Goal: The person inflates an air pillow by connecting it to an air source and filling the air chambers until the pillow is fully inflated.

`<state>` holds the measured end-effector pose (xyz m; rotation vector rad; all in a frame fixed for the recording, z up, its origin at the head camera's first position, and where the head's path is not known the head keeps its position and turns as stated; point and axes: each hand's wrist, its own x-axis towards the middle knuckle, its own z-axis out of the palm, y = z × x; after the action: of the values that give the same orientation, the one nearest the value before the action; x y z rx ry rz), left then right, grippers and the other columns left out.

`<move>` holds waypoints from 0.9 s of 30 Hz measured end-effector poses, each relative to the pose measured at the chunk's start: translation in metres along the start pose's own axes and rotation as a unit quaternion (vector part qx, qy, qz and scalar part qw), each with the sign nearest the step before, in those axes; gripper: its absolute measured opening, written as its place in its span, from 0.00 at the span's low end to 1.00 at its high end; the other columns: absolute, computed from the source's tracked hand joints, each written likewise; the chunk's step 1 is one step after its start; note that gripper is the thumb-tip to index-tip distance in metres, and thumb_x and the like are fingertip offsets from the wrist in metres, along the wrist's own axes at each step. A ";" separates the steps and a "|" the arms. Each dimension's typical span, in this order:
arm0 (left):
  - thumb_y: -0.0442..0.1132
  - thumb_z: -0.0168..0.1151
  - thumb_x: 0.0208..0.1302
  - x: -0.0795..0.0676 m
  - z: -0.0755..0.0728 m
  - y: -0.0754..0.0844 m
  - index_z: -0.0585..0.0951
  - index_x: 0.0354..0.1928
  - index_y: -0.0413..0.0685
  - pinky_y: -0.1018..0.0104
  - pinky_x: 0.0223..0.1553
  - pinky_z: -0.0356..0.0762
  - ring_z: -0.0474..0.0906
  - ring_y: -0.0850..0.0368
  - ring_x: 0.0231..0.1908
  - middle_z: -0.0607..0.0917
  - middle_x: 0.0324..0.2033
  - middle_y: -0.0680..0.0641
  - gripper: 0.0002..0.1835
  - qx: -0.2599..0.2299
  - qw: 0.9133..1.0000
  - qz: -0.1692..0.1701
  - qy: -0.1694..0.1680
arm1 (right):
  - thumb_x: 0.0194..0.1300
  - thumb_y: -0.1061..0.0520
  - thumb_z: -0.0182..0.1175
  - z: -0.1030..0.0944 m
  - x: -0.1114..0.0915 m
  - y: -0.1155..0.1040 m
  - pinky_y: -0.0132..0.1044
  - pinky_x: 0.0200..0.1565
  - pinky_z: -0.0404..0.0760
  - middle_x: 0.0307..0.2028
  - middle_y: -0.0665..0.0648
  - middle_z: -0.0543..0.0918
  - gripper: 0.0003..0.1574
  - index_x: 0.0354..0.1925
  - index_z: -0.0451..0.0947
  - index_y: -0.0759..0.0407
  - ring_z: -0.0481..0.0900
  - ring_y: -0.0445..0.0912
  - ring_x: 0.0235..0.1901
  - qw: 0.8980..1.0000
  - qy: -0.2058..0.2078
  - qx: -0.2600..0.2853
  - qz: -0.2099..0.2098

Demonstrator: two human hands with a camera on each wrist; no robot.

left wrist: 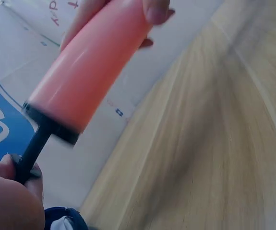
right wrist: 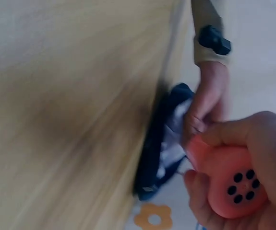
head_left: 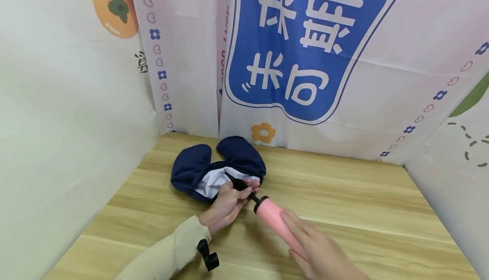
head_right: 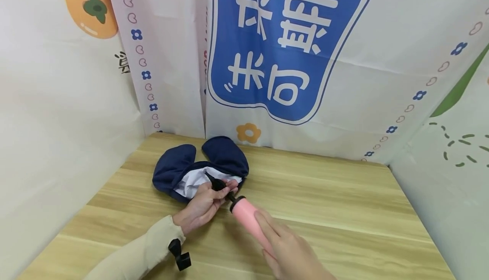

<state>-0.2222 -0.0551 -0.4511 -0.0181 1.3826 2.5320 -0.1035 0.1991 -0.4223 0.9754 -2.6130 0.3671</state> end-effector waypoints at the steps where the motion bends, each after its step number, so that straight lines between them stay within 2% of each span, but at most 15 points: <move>1: 0.19 0.53 0.73 0.001 0.000 0.000 0.72 0.55 0.31 0.75 0.52 0.83 0.89 0.61 0.49 0.91 0.45 0.49 0.12 0.007 1.000 -0.002 -0.003 | 0.59 0.56 0.77 -0.007 -0.004 0.000 0.45 0.55 0.88 0.75 0.54 0.75 0.61 0.83 0.58 0.49 0.86 0.47 0.61 1.000 -0.019 0.012 0.020; 3: 0.19 0.53 0.73 0.002 -0.001 0.003 0.73 0.54 0.32 0.75 0.51 0.83 0.89 0.60 0.49 0.91 0.47 0.48 0.11 0.016 1.000 -0.004 -0.009 | 0.61 0.55 0.76 -0.021 -0.012 0.002 0.45 0.58 0.87 0.75 0.50 0.74 0.60 0.83 0.57 0.43 0.84 0.45 0.63 0.997 -0.051 0.028 0.056; 6: 0.19 0.52 0.74 0.004 -0.001 0.009 0.74 0.53 0.33 0.74 0.52 0.84 0.89 0.60 0.50 0.90 0.48 0.48 0.11 0.012 1.000 -0.003 -0.008 | 0.62 0.53 0.74 -0.041 -0.022 0.002 0.41 0.56 0.87 0.75 0.44 0.74 0.60 0.83 0.55 0.35 0.83 0.39 0.62 0.989 -0.097 0.028 0.106; 9: 0.18 0.51 0.74 0.004 -0.002 0.014 0.72 0.52 0.33 0.69 0.58 0.84 0.89 0.60 0.49 0.89 0.48 0.46 0.10 -0.017 1.000 -0.004 -0.015 | 0.61 0.52 0.75 -0.052 -0.028 -0.002 0.35 0.48 0.86 0.73 0.38 0.75 0.61 0.82 0.55 0.29 0.81 0.31 0.53 0.984 -0.110 0.025 0.140; 11: 0.18 0.49 0.74 0.003 -0.001 0.016 0.70 0.52 0.34 0.67 0.61 0.83 0.88 0.61 0.50 0.87 0.51 0.43 0.10 -0.025 0.999 -0.011 -0.025 | 0.58 0.53 0.75 -0.053 -0.025 -0.007 0.34 0.47 0.86 0.72 0.39 0.76 0.60 0.82 0.58 0.32 0.81 0.29 0.50 0.987 -0.087 0.017 0.134; 13: 0.18 0.47 0.75 0.001 0.002 0.016 0.68 0.53 0.33 0.66 0.64 0.81 0.88 0.62 0.52 0.85 0.56 0.40 0.11 -0.018 0.999 -0.013 -0.034 | 0.57 0.55 0.75 -0.047 -0.016 -0.012 0.35 0.47 0.87 0.71 0.42 0.79 0.58 0.81 0.62 0.38 0.82 0.31 0.49 0.993 -0.051 0.012 0.109; 15: 0.19 0.46 0.76 0.001 0.004 0.014 0.68 0.57 0.32 0.66 0.67 0.79 0.86 0.61 0.55 0.84 0.60 0.39 0.13 -0.002 0.999 -0.008 -0.037 | 0.55 0.57 0.75 -0.038 -0.003 -0.015 0.39 0.50 0.89 0.70 0.47 0.80 0.55 0.79 0.67 0.46 0.86 0.37 0.51 0.997 -0.009 -0.002 0.075; 19: 0.20 0.46 0.76 0.001 0.005 0.006 0.66 0.65 0.28 0.69 0.66 0.78 0.83 0.59 0.60 0.85 0.59 0.42 0.18 0.021 1.000 0.002 -0.008 | 0.53 0.60 0.76 -0.012 0.020 -0.016 0.44 0.48 0.90 0.67 0.56 0.83 0.51 0.74 0.72 0.57 0.90 0.48 0.50 0.998 0.051 -0.019 0.032; 22: 0.19 0.46 0.75 0.001 0.003 0.001 0.66 0.66 0.29 0.73 0.58 0.81 0.83 0.59 0.60 0.87 0.53 0.48 0.19 0.039 0.999 -0.007 0.008 | 0.53 0.60 0.76 0.006 0.030 -0.020 0.44 0.47 0.90 0.66 0.57 0.83 0.50 0.73 0.73 0.60 0.91 0.49 0.48 0.997 0.057 -0.017 0.041; 24: 0.20 0.47 0.75 0.003 0.002 0.000 0.67 0.64 0.29 0.75 0.53 0.81 0.83 0.60 0.58 0.88 0.50 0.50 0.18 0.057 0.998 -0.016 0.007 | 0.54 0.59 0.76 0.013 0.031 -0.024 0.45 0.48 0.90 0.67 0.58 0.82 0.50 0.74 0.72 0.62 0.91 0.51 0.49 0.997 0.051 -0.012 0.054; 27: 0.20 0.50 0.75 0.009 0.003 0.001 0.68 0.63 0.27 0.74 0.52 0.82 0.84 0.59 0.56 0.89 0.47 0.50 0.17 0.075 0.997 -0.023 -0.006 | 0.56 0.57 0.77 0.015 0.025 -0.027 0.46 0.50 0.90 0.70 0.59 0.79 0.52 0.76 0.69 0.60 0.89 0.52 0.54 0.996 0.037 -0.010 0.075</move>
<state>-0.2306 -0.0516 -0.4497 -0.0053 1.5462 2.3810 -0.1068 0.1598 -0.4231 0.7461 -2.6241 0.4057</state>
